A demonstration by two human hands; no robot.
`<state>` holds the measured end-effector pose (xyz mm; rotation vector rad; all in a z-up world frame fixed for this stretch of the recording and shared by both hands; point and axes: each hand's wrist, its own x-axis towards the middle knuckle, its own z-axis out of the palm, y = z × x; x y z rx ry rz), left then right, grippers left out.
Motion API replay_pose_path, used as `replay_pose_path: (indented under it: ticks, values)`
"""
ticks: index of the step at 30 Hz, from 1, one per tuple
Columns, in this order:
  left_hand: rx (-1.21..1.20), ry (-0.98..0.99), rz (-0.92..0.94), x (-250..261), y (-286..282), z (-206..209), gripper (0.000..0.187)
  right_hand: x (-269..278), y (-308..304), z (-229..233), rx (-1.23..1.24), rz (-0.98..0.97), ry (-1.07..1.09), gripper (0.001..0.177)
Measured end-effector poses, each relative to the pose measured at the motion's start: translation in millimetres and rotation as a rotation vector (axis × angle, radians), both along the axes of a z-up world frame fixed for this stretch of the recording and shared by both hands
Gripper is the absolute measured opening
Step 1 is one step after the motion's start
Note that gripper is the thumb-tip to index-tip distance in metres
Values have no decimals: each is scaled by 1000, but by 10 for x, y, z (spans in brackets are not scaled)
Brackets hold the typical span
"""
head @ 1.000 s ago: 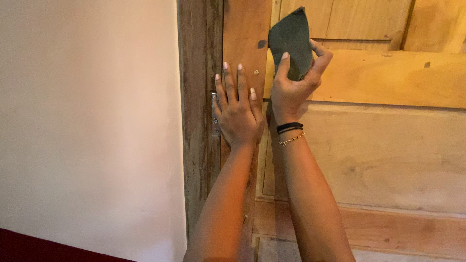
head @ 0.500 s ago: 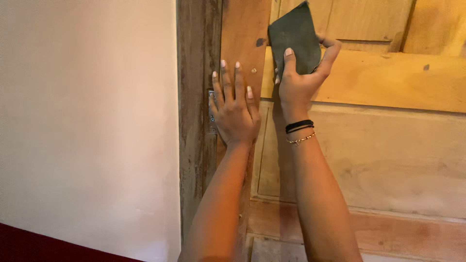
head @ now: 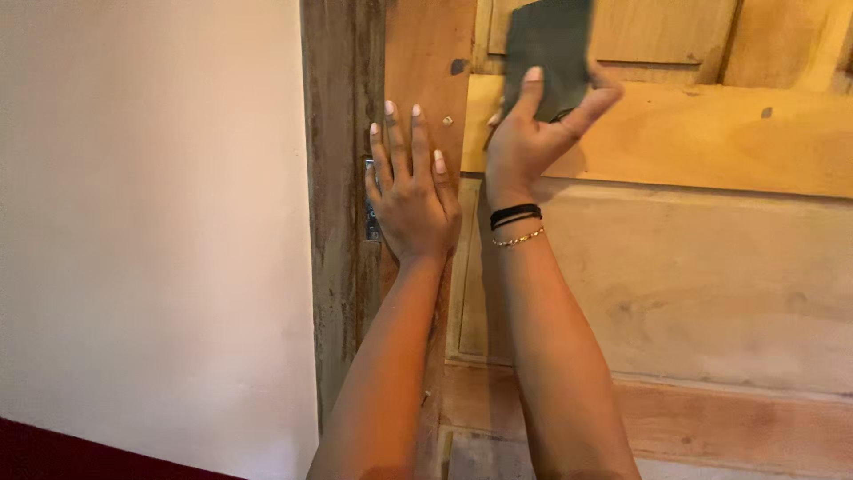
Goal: The person sands the surface of a wooden door using a sanding block. They hold the door with their left hand while moving the sanding block back and forth with their right hand across the door panels and frame.
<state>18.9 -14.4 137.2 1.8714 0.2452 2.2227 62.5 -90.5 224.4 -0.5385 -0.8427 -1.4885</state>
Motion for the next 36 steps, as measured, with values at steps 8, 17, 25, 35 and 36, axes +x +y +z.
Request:
replay_pose_path:
  ticks: [8, 17, 25, 35, 36]
  values:
    - [1, -11, -5, 2, -7, 11, 53, -158, -66, -73, -168, 224, 82, 32]
    - [9, -13, 13, -23, -18, 18, 53, -25, -27, -156, -139, -79, 37, 31]
    - [6, -31, 38, 53, 4, -6, 53, 28, 44, 34, -61, 148, 33, 33]
    - [19, -12, 53, 6, -11, -3, 53, 8, 0, -84, -153, 56, -92, 28]
    - [19, -15, 48, 2, -11, -1, 53, 9, -33, -76, -114, -58, -91, 31]
